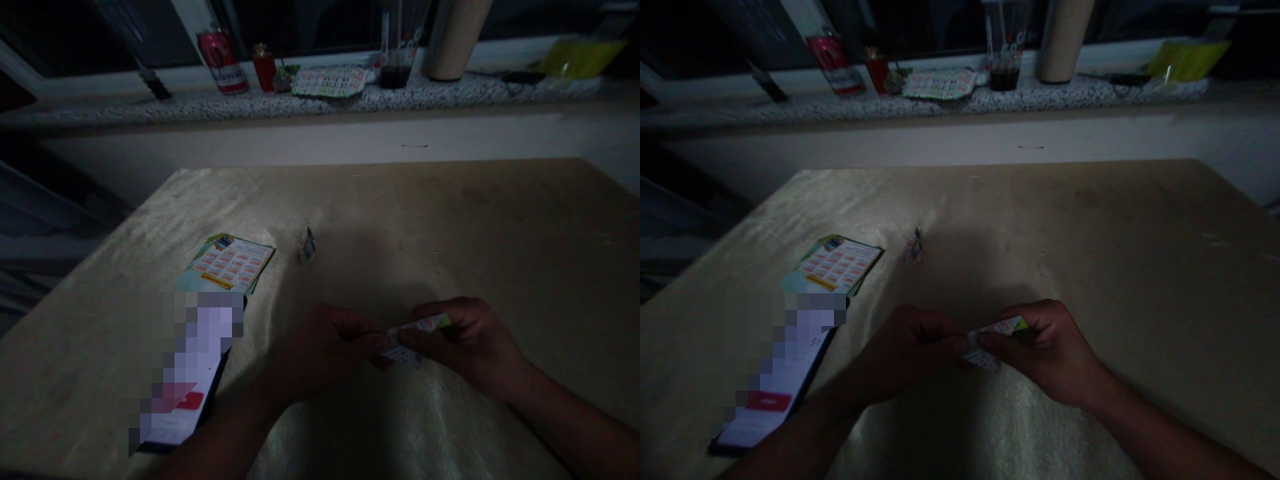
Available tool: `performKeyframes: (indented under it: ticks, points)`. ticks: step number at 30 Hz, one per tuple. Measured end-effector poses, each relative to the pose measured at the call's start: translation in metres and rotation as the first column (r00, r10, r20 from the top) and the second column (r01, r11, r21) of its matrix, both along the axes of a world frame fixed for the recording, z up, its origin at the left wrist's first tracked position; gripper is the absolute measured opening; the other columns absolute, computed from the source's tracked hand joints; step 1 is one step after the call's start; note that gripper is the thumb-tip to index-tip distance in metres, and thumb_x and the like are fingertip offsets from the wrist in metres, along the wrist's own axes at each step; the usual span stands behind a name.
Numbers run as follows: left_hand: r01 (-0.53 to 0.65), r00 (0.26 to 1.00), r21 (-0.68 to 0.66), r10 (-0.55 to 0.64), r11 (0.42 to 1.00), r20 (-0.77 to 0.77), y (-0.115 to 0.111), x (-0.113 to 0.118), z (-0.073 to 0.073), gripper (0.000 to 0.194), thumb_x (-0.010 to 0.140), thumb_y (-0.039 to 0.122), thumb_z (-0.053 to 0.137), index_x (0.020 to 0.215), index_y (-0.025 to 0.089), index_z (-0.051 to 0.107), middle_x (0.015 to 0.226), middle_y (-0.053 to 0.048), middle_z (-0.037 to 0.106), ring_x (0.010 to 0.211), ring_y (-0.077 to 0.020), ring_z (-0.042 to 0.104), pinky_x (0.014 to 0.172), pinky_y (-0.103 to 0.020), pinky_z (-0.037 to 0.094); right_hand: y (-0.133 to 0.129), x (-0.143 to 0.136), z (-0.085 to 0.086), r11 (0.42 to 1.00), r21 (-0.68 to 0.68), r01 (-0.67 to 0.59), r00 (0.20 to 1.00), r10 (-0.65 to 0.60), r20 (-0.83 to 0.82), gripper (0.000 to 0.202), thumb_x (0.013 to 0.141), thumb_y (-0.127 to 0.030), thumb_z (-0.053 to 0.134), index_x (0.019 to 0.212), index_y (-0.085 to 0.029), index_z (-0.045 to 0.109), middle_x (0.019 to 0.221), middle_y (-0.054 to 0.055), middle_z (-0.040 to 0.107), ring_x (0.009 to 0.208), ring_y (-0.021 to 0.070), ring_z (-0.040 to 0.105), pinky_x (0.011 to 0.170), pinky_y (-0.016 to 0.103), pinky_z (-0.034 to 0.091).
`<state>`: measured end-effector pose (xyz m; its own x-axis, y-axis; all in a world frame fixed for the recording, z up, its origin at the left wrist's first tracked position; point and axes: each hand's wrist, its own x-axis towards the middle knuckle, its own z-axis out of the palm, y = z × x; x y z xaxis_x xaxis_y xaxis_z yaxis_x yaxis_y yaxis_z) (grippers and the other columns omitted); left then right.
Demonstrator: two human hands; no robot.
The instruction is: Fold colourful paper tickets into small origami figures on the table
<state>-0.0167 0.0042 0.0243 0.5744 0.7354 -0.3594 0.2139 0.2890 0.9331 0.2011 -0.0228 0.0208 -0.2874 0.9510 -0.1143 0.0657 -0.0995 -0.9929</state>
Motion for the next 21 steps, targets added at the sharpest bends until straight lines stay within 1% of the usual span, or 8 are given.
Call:
performKeyframes:
  ticks: [4, 6, 8, 12, 14, 17, 19, 21]
  points:
    - [-0.017, 0.999, 0.05, 0.016, 0.999, 0.028, -0.0015, 0.0004, 0.0019, 0.022, 0.089, 0.033, 0.072, 0.079, 0.014, 0.078, 0.073, -0.004, 0.079, 0.067, -0.0139, 0.073, 0.063, -0.021, 0.051, -0.0005, -0.001, -0.0016, 0.999, -0.041, 0.006, 0.998, -0.008, -0.054, 0.013, 0.084, -0.025, 0.078, 0.073, -0.019, 0.077, 0.063, -0.001, 0.071, 0.056, 0.0101, 0.063, 0.053, 0.019, 0.051]
    - [-0.022, 0.999, 0.046, 0.02, 0.999, 0.038, -0.0019, 0.0009, 0.0016, 0.022, 0.089, 0.032, 0.071, 0.078, 0.014, 0.077, 0.071, -0.004, 0.079, 0.065, -0.0134, 0.073, 0.063, -0.021, 0.051, -0.001, -0.0016, -0.0038, 0.999, -0.046, 0.004, 0.998, -0.007, -0.065, 0.012, 0.082, -0.027, 0.079, 0.073, -0.019, 0.077, 0.065, 0.0, 0.072, 0.057, 0.0109, 0.064, 0.054, 0.02, 0.051]
    - [-0.012, 0.998, 0.006, 0.012, 1.0, 0.057, -0.0016, 0.0009, 0.0005, 0.023, 0.089, 0.034, 0.071, 0.08, 0.013, 0.077, 0.073, -0.005, 0.079, 0.067, -0.014, 0.073, 0.064, -0.021, 0.051, -0.0016, -0.0015, -0.0052, 0.999, -0.032, 0.01, 0.999, -0.012, -0.047, 0.015, 0.082, -0.029, 0.08, 0.073, -0.018, 0.077, 0.064, 0.001, 0.072, 0.056, 0.0111, 0.063, 0.052, 0.02, 0.05]
    - [-0.018, 0.994, -0.092, 0.028, 0.996, 0.108, -0.0012, 0.0001, -0.0007, 0.019, 0.085, 0.03, 0.077, 0.095, 0.014, 0.075, 0.079, -0.005, 0.08, 0.073, -0.0152, 0.075, 0.07, -0.024, 0.054, -0.0018, -0.0002, -0.0041, 0.999, -0.021, 0.03, 1.0, -0.03, 0.006, 0.019, 0.084, -0.033, 0.078, 0.072, -0.018, 0.076, 0.063, 0.001, 0.07, 0.054, 0.0115, 0.062, 0.051, 0.022, 0.05]
    - [-0.045, 0.988, -0.112, 0.061, 0.993, 0.14, -0.0023, 0.0004, -0.0007, 0.016, 0.083, 0.026, 0.078, 0.093, 0.013, 0.074, 0.074, -0.003, 0.078, 0.068, -0.0137, 0.073, 0.066, -0.022, 0.054, -0.0017, -0.0004, -0.0033, 0.999, -0.01, 0.031, 0.999, -0.031, 0.03, 0.02, 0.085, -0.033, 0.077, 0.072, -0.018, 0.076, 0.062, 0.001, 0.07, 0.053, 0.0115, 0.062, 0.05, 0.021, 0.05]
    - [-0.082, 0.975, -0.121, 0.105, 0.989, 0.196, -0.0046, 0.0015, -0.0022, 0.014, 0.084, 0.024, 0.077, 0.091, 0.013, 0.073, 0.068, -0.001, 0.075, 0.061, -0.0125, 0.071, 0.061, -0.021, 0.053, -0.0018, -0.0025, -0.0042, 0.998, 0.023, 0.055, 0.998, -0.056, 0.022, 0.018, 0.083, -0.031, 0.078, 0.071, -0.018, 0.076, 0.062, 0.001, 0.071, 0.053, 0.0117, 0.063, 0.048, 0.021, 0.051]
    - [-0.077, 0.97, -0.114, 0.101, 0.991, 0.222, -0.0055, 0.002, -0.004, 0.018, 0.085, 0.025, 0.077, 0.099, 0.014, 0.073, 0.069, -0.001, 0.076, 0.061, -0.013, 0.071, 0.061, -0.022, 0.055, -0.0019, -0.0039, -0.0058, 0.997, 0.023, 0.074, 0.997, -0.074, -0.008, 0.013, 0.081, -0.029, 0.08, 0.073, -0.019, 0.077, 0.064, 0.002, 0.074, 0.055, 0.0127, 0.067, 0.05, 0.021, 0.053]
    - [-0.061, 0.973, -0.095, 0.08, 0.994, 0.216, -0.0057, 0.0019, -0.005, 0.028, 0.087, 0.027, 0.076, 0.112, 0.017, 0.071, 0.071, -0.001, 0.078, 0.064, -0.0139, 0.074, 0.065, -0.024, 0.056, -0.0017, -0.0042, -0.0069, 0.996, 0.01, 0.094, 0.995, -0.093, -0.033, 0.01, 0.08, -0.028, 0.081, 0.075, -0.019, 0.078, 0.067, 0.002, 0.076, 0.057, 0.0135, 0.069, 0.052, 0.022, 0.056]
